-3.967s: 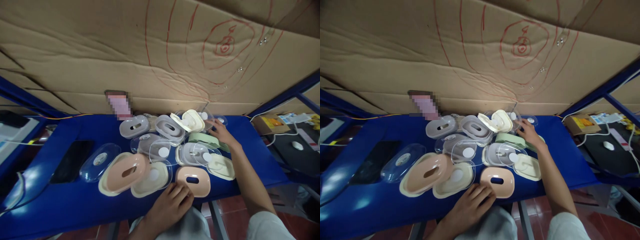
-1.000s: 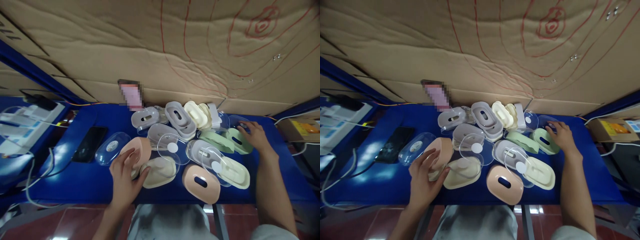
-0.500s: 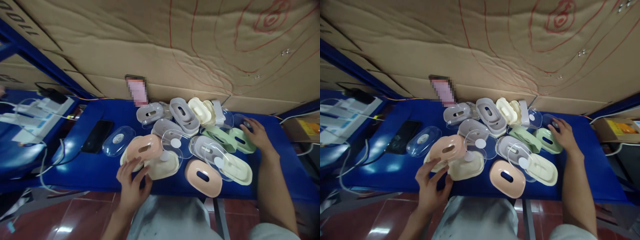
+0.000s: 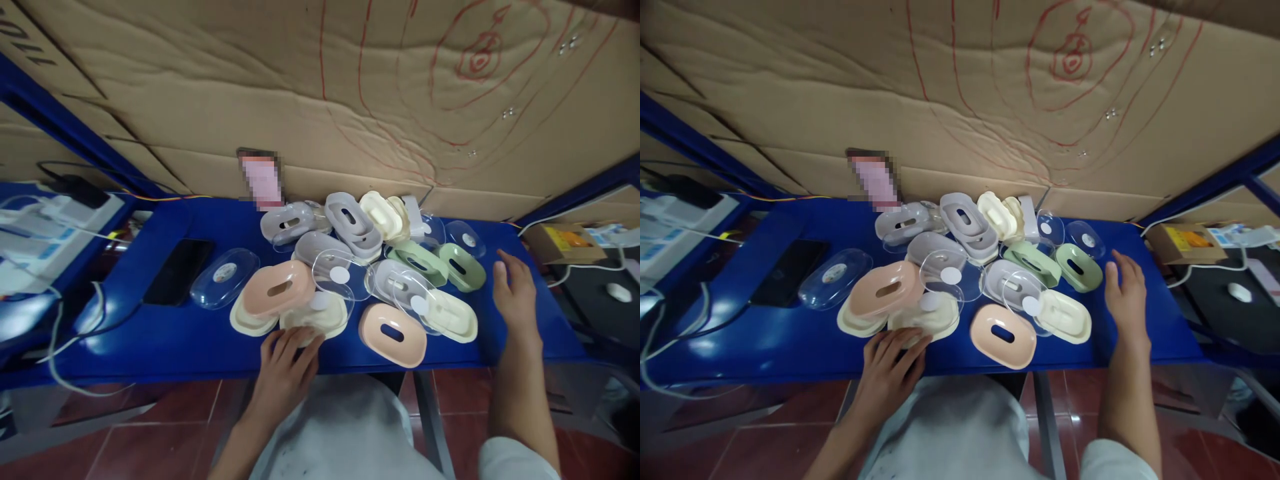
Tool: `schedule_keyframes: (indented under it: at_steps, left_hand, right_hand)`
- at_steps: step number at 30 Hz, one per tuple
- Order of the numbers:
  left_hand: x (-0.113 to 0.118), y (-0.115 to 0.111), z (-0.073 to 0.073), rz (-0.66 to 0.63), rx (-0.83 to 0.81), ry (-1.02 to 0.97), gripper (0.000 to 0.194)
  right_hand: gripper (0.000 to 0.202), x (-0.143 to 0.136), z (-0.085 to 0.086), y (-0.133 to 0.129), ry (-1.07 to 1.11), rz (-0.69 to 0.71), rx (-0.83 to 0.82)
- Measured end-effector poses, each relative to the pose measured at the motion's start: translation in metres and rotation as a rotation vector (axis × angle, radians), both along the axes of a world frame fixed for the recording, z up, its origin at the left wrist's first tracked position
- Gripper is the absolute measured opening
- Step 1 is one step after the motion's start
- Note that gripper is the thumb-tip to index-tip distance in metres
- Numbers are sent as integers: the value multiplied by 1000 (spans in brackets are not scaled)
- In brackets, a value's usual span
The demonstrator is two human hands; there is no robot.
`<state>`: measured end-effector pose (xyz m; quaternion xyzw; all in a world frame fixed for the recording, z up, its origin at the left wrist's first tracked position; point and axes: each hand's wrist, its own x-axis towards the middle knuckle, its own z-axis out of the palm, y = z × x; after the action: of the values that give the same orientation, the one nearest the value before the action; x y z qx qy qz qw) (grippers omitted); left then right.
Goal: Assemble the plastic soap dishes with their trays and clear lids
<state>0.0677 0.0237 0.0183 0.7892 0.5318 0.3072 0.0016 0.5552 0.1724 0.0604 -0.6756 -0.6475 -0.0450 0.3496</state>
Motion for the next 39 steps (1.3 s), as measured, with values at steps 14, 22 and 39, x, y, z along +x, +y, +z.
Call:
schedule_keyframes:
  at_steps: [14, 22, 39]
  left_hand:
    - [-39, -8, -6, -108, 17, 70, 15]
    - [-38, -5, -19, -117, 84, 100, 30]
    - [-32, -16, -23, -32, 187, 54, 25]
  right_hand:
    - [46, -199, -33, -162, -181, 537, -145]
    - [39, -237, -43, -140, -286, 684, 32]
    - [42, -241, -57, -141, -64, 616, 228]
